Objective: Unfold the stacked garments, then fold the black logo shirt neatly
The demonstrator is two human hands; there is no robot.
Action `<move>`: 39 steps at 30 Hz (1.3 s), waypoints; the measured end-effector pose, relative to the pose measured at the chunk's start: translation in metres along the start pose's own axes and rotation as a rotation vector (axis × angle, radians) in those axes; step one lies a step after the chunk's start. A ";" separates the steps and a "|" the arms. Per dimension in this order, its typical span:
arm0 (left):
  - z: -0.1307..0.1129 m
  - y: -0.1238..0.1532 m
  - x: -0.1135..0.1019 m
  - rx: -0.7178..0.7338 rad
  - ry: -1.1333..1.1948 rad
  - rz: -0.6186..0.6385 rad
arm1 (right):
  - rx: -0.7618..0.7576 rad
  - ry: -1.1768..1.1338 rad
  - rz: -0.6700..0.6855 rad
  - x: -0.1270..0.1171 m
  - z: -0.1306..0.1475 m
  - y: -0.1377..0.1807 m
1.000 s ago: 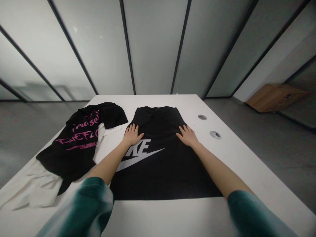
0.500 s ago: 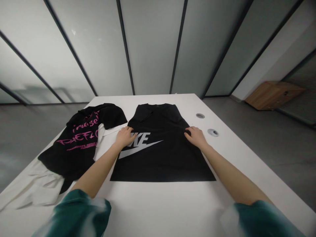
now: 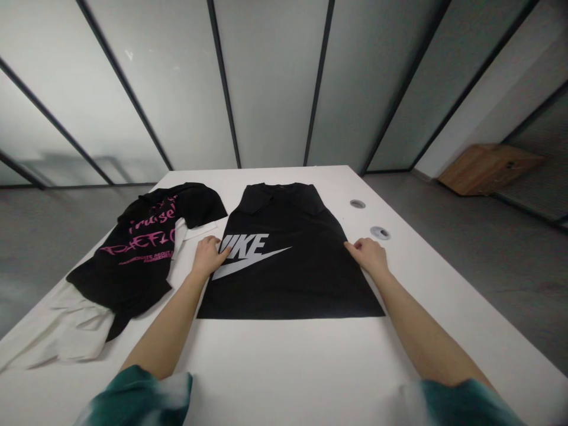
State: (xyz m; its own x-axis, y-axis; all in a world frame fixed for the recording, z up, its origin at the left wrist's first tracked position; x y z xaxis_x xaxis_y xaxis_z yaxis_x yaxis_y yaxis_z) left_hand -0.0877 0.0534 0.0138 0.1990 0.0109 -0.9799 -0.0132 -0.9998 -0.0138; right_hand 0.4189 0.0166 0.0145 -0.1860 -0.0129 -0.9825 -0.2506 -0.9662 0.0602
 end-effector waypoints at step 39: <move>-0.027 -0.035 -0.057 0.300 1.386 0.089 | -0.498 -1.138 -0.050 -0.071 0.060 -0.024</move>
State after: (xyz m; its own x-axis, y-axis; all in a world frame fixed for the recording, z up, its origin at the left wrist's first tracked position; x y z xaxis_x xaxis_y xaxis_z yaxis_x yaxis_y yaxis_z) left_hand -0.0718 0.0870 0.0758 0.9682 -0.2501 0.0029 -0.2457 -0.9533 -0.1758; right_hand 0.3811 0.0561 0.0931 -0.9668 0.0170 -0.2551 0.0599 -0.9550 -0.2906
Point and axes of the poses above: each hand's wrist, its own y-axis away from the middle knuckle, its own x-axis out of the palm, z = x × y, the point moved 9 cm from there along -y, towards the middle knuckle, and after that the axes turned 9 degrees about z, right-handed, at the moved point
